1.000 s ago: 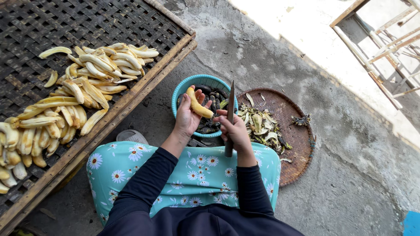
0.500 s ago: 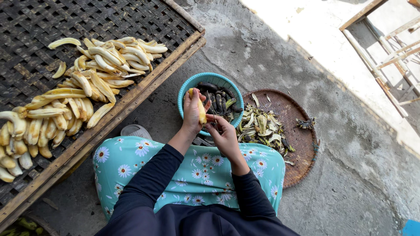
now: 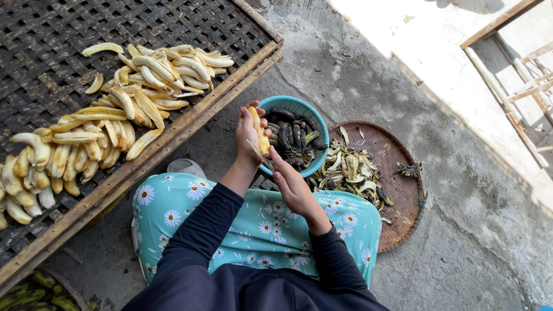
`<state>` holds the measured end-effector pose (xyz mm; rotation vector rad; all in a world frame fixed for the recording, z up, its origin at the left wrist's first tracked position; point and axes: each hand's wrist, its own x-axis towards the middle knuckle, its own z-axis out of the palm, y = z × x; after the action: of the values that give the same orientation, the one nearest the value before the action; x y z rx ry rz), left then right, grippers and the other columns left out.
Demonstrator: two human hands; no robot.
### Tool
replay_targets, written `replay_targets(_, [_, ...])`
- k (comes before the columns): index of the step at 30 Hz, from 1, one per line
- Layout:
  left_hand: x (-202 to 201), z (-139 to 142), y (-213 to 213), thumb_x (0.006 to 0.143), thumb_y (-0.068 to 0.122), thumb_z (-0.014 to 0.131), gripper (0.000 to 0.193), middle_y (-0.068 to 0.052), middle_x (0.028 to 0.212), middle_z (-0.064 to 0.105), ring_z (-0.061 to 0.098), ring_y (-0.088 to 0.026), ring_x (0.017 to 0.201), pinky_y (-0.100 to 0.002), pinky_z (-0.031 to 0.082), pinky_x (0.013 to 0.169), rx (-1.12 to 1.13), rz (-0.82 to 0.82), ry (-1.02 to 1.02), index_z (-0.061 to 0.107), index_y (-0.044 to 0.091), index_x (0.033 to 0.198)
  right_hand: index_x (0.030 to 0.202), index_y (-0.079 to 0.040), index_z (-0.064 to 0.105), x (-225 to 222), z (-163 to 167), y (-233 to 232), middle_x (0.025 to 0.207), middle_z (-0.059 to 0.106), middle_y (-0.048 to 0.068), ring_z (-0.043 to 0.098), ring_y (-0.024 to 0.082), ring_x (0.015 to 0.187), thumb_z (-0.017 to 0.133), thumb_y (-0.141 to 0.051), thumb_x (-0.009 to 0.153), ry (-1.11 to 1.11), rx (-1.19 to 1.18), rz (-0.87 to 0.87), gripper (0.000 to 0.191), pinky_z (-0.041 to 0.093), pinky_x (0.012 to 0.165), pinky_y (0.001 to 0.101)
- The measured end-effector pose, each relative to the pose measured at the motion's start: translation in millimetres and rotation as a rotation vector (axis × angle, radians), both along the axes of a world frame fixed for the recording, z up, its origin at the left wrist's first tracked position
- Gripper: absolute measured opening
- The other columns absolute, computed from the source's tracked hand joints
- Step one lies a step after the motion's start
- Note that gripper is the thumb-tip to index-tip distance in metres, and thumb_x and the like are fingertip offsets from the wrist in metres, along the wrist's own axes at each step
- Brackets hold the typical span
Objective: The person sits on the ground peeling bananas with a small knife, cutting the peel and pulling it off by hand. Peeled bananas are placed on a woven bamboo tray and discarded peels collect on a round winnowing basket beside them.
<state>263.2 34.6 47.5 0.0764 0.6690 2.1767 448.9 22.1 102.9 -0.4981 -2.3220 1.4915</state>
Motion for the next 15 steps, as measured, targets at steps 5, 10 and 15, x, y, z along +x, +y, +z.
replay_targets(5, [-0.4,-11.0,4.9,0.112,0.043,0.037,0.031,-0.001,0.100,0.053,0.048,-0.008,0.076,-0.021,0.046,0.058,-0.012,-0.008,-0.032,0.052,0.016,0.113,0.164,-0.007,0.034,1.5,2.0,3.2,0.146,0.056,0.011,0.056,0.019,0.118,0.046,-0.012,0.110,-0.014,0.017,0.009,0.055,0.044,0.107,0.0301])
replay_targets(10, [-1.4,-12.7,4.6,0.112,0.042,0.037,0.030,-0.001,0.099,0.053,0.048,-0.008,0.076,-0.021,0.046,0.058,-0.019,-0.012,0.005,0.052,0.016,0.112,0.164,-0.007,0.032,2.1,2.2,5.3,0.152,0.056,0.012,0.058,0.023,0.120,0.046,-0.014,0.108,-0.078,-0.043,0.018,0.058,0.044,0.108,0.0313])
replay_targets(15, [-2.2,-5.5,1.9,0.112,0.042,0.037,0.030,0.000,0.097,0.052,0.048,-0.007,0.074,-0.021,0.046,0.056,-0.034,0.008,-0.044,0.052,0.016,0.111,0.162,-0.006,0.033,0.4,1.6,5.8,0.162,0.047,0.014,0.052,0.025,0.141,0.044,-0.014,0.109,-0.018,0.010,0.028,0.054,0.039,0.115,0.0337])
